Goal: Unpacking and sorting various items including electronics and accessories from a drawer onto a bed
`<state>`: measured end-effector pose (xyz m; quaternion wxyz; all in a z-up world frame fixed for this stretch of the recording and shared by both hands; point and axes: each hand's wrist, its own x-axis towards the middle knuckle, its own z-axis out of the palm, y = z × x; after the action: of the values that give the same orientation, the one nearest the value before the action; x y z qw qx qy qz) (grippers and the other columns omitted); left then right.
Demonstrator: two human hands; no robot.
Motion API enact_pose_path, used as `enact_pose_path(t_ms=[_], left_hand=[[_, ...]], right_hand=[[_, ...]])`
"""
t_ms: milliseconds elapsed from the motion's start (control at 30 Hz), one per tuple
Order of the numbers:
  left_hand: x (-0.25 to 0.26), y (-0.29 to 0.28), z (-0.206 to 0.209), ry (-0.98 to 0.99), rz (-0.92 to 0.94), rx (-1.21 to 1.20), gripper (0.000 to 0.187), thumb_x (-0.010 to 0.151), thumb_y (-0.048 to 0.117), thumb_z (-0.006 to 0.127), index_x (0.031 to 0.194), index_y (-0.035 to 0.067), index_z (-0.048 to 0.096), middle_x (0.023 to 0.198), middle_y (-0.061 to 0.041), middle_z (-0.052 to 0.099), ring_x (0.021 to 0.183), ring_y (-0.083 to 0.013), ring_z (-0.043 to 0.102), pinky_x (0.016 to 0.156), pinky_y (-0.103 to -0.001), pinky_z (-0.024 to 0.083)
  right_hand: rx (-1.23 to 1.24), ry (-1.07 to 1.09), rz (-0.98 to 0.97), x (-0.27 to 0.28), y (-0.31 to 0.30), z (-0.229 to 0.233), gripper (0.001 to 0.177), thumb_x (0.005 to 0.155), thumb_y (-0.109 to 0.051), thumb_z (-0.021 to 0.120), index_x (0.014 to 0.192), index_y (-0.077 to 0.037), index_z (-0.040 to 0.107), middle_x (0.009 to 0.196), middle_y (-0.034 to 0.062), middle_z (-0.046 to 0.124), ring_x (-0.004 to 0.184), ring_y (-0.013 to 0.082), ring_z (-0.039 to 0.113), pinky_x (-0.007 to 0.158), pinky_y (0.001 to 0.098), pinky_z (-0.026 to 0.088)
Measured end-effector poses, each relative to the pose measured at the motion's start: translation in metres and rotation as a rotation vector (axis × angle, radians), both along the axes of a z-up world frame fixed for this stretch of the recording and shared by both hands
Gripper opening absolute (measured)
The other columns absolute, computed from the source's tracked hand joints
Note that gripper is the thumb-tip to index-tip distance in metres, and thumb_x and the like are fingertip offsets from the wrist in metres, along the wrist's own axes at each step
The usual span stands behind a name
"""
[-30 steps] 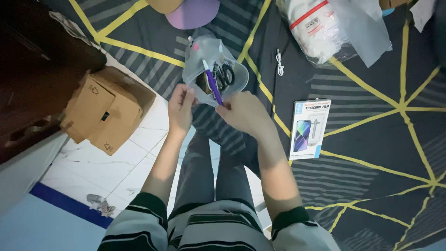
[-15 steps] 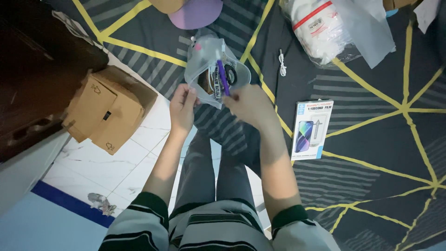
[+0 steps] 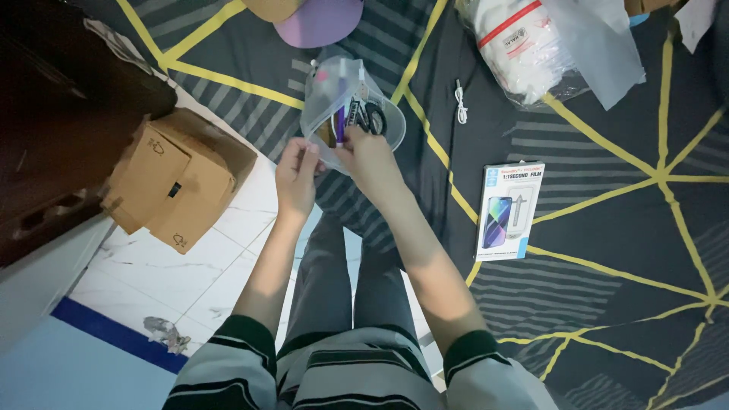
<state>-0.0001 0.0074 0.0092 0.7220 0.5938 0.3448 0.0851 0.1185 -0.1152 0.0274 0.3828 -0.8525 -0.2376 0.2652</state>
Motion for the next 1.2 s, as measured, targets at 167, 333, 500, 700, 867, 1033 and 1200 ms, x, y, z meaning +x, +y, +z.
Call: enact_pose_path(t_ms=[167, 333, 500, 700, 867, 1033, 1200], left_hand=[[-0.002, 0.002, 0.001, 0.01, -0.01, 0.047, 0.017, 0.109, 0.022, 0.056, 0.103, 0.005, 0.058, 0.084, 0.0, 0.06, 0.078, -0.0086, 0.057, 0.075, -0.024, 0.048], [-0.001, 0.002, 0.002, 0.004, -0.022, 0.089, 0.018, 0.109, 0.022, 0.056, 0.104, 0.006, 0.059, 0.085, 0.0, 0.059, 0.078, -0.0087, 0.057, 0.075, -0.024, 0.048], [-0.001, 0.0, 0.004, -0.007, -0.021, 0.068, 0.017, 0.11, 0.021, 0.055, 0.103, 0.005, 0.059, 0.086, 0.0, 0.059, 0.079, -0.0085, 0.055, 0.075, -0.024, 0.046], [-0.003, 0.0, -0.006, -0.042, -0.014, 0.036, 0.016, 0.11, 0.019, 0.056, 0.101, 0.006, 0.057, 0.085, 0.001, 0.057, 0.079, -0.008, 0.055, 0.075, -0.023, 0.046], [0.001, 0.0, 0.007, -0.018, -0.016, 0.052, 0.014, 0.109, 0.018, 0.056, 0.102, 0.005, 0.058, 0.085, 0.001, 0.058, 0.079, -0.0081, 0.055, 0.075, -0.023, 0.046], [0.001, 0.001, 0.005, -0.015, -0.026, 0.052, 0.014, 0.109, 0.018, 0.055, 0.104, 0.005, 0.059, 0.086, 0.001, 0.058, 0.079, -0.0079, 0.056, 0.076, -0.023, 0.047], [0.0, 0.002, 0.002, -0.002, -0.019, 0.039, 0.016, 0.11, 0.019, 0.055, 0.102, 0.005, 0.058, 0.085, 0.0, 0.059, 0.079, -0.0082, 0.056, 0.076, -0.023, 0.047]], right_hand=[[0.167, -0.097, 0.062, 0.011, -0.03, 0.029, 0.016, 0.093, -0.013, 0.072, 0.107, -0.003, 0.07, 0.097, 0.0189, 0.071, 0.088, 0.0364, 0.072, 0.076, 0.0442, 0.057], [0.309, -0.015, -0.225, 0.041, -0.065, 0.043, 0.015, 0.096, -0.007, 0.074, 0.11, -0.002, 0.074, 0.103, 0.0089, 0.074, 0.084, 0.0158, 0.073, 0.072, 0.0291, 0.058], [0.079, -0.272, -0.558, 0.069, -0.116, -0.024, 0.02, 0.093, -0.006, 0.076, 0.113, -0.002, 0.073, 0.098, 0.014, 0.072, 0.085, 0.0238, 0.071, 0.078, 0.0349, 0.057], [-0.152, -0.625, -0.431, 0.069, -0.134, -0.085, 0.028, 0.085, -0.004, 0.079, 0.112, -0.001, 0.07, 0.099, 0.017, 0.068, 0.09, 0.0356, 0.067, 0.081, 0.0439, 0.052], [-0.057, -0.298, -0.562, 0.071, -0.127, -0.076, 0.014, 0.089, -0.004, 0.077, 0.102, -0.002, 0.072, 0.089, 0.0132, 0.072, 0.077, 0.0257, 0.07, 0.073, 0.037, 0.054], [0.17, 0.126, -0.673, 0.068, -0.113, -0.033, 0.012, 0.09, -0.004, 0.078, 0.101, -0.001, 0.076, 0.086, 0.0083, 0.075, 0.074, 0.0131, 0.068, 0.071, 0.0275, 0.053], [0.545, 0.556, -0.615, 0.052, -0.09, 0.031, 0.014, 0.09, -0.003, 0.074, 0.103, 0.0, 0.071, 0.088, 0.006, 0.075, 0.076, 0.0109, 0.07, 0.071, 0.0246, 0.056]])
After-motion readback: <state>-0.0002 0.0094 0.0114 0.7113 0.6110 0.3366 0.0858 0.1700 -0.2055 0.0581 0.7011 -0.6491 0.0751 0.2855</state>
